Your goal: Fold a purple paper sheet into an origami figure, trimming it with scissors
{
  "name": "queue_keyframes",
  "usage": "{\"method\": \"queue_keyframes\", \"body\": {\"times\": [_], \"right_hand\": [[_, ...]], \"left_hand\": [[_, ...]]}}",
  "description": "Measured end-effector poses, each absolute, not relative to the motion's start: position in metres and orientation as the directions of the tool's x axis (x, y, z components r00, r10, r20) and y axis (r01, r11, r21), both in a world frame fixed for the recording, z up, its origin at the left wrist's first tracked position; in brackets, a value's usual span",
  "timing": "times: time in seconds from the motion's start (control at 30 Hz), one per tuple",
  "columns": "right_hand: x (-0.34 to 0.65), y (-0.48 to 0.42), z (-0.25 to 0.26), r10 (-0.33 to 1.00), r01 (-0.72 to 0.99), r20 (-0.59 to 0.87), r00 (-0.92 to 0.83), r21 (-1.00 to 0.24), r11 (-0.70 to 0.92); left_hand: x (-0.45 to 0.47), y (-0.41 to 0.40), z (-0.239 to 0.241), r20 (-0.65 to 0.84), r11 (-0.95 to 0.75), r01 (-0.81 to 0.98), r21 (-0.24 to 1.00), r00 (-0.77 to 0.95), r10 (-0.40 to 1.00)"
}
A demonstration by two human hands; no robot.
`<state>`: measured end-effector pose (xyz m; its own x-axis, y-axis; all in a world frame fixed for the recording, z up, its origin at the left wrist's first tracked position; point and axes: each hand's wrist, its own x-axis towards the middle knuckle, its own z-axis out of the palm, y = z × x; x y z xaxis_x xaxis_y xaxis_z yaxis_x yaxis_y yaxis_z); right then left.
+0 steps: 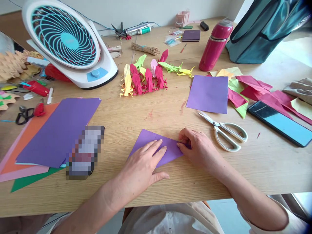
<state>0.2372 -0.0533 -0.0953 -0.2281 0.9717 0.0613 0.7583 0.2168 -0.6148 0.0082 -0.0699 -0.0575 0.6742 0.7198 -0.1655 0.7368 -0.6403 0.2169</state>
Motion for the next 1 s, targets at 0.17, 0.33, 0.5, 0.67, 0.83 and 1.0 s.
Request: {"method": "queue_keyframes", "body": {"times": [0.17,0.33,0.5,0.67,0.83,1.0], "right_hand": [[0.237,-0.054,-0.095,0.971,0.767,0.066,-0.231,-0.601,0.223],[0.237,-0.053,-0.095,0.971,0.763,0.060,-0.230,-0.608,0.218],[0.238,-0.053,-0.094,0.969,0.753,0.058,-0.238,-0.620,0.222],[0.238,-0.052,-0.094,0.970,0.752,0.058,-0.235,-0.622,0.219],[0.237,-0.052,-0.093,0.971,0.748,0.049,-0.233,-0.629,0.212],[0.238,-0.052,-0.094,0.969,0.748,0.050,-0.240,-0.627,0.218]], "left_hand": [[0.009,-0.075,-0.064,-0.111,-0.669,0.728,0.153,0.685,0.720],[0.011,-0.073,-0.065,-0.088,-0.682,0.718,0.139,0.695,0.714],[0.013,-0.074,-0.065,-0.086,-0.696,0.711,0.102,0.704,0.705],[0.013,-0.076,-0.065,-0.035,-0.735,0.674,0.071,0.738,0.673],[0.011,-0.078,-0.070,-0.017,-0.753,0.655,0.063,0.755,0.655],[0.010,-0.079,-0.073,-0.026,-0.756,0.653,0.045,0.757,0.653]]}}
